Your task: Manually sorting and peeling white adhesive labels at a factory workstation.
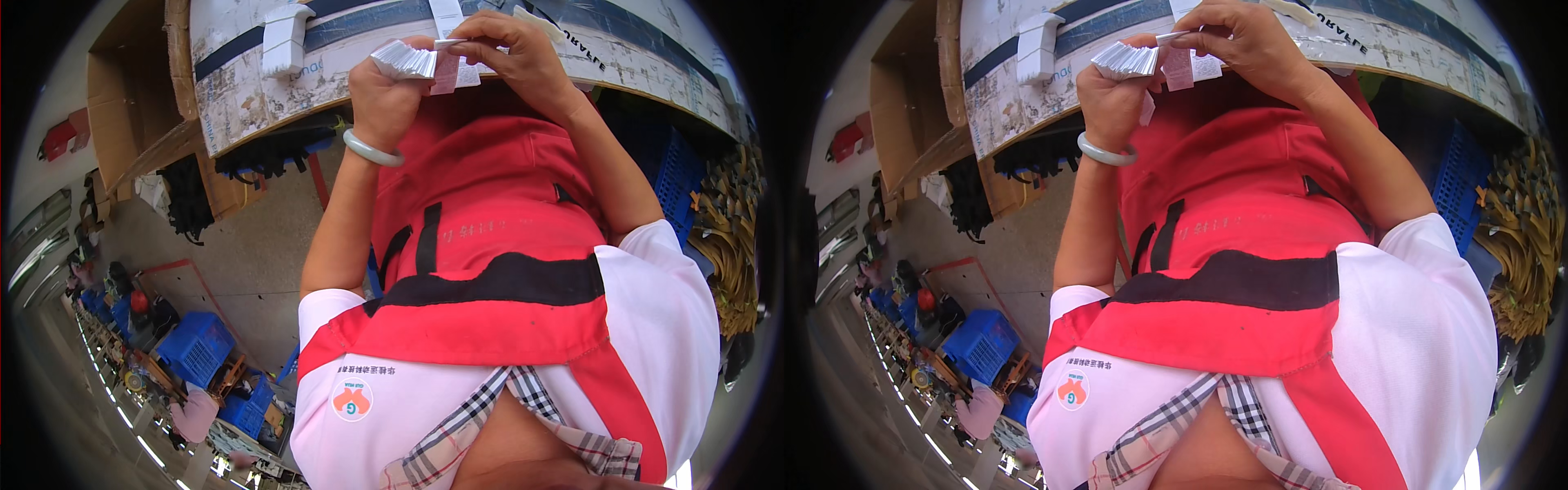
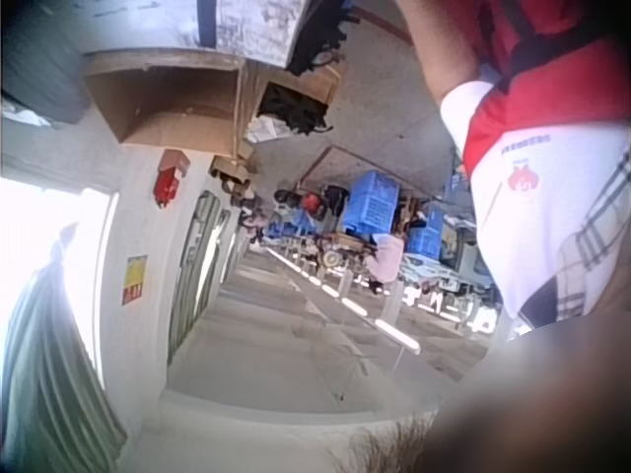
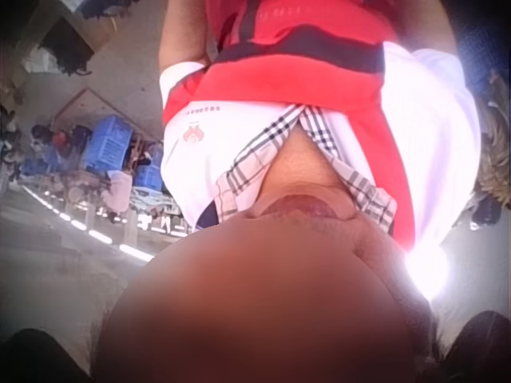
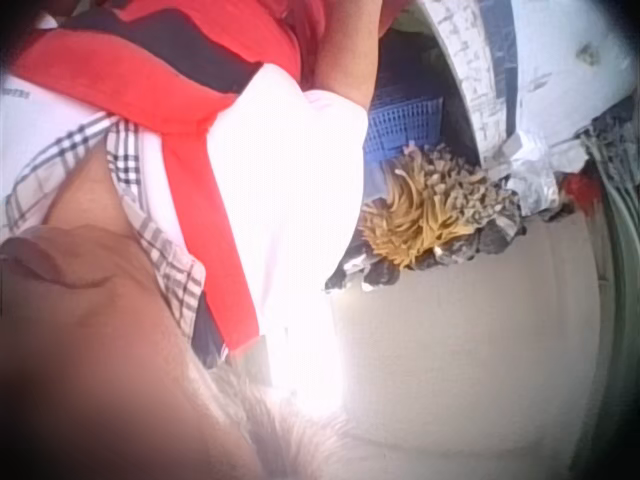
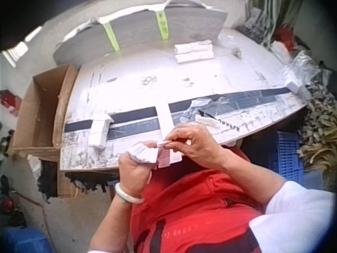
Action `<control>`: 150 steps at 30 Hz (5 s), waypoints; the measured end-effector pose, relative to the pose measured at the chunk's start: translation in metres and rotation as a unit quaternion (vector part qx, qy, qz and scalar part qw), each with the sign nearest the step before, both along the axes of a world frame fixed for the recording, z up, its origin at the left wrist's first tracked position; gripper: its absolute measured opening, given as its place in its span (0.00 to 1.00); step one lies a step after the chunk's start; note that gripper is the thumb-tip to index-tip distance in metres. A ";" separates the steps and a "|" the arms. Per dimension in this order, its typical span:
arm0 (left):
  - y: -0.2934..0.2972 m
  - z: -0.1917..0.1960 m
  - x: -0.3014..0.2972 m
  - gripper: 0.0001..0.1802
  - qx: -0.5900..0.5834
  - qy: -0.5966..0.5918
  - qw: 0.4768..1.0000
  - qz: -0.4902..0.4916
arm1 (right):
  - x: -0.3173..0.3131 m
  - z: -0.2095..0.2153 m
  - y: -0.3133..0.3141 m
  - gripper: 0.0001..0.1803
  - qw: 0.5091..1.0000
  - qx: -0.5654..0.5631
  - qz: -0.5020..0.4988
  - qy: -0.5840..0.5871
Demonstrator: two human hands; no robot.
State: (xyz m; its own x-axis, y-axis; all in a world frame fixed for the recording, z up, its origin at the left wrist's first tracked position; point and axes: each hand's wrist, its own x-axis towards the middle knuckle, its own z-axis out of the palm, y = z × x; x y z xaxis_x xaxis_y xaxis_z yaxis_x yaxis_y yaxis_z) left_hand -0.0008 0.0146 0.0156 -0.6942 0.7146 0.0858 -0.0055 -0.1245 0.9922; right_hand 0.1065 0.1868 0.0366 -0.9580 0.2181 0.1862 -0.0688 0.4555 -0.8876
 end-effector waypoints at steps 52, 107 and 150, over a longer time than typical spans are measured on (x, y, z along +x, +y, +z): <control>-0.004 -0.011 0.010 0.10 0.020 0.024 0.999 0.015 | 0.005 -0.011 -0.013 0.11 0.999 -0.038 -0.029 0.017; 0.014 -0.021 -0.014 0.15 0.034 0.159 0.986 0.029 | -0.029 -0.007 0.012 0.06 0.980 0.157 -0.122 -0.024; -0.011 0.003 0.003 0.09 0.025 0.043 0.999 -0.004 | 0.006 0.003 -0.013 0.11 0.987 -0.151 0.009 -0.057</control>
State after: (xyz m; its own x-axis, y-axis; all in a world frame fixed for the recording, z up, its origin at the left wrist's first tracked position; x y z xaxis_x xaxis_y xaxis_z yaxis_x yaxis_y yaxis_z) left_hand 0.0018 0.0032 0.0184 -0.6772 0.7135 0.1800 0.0783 -0.1733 0.9818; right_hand 0.1124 0.1736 0.0393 -0.9732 0.2297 0.0056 0.0343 0.1693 -0.9850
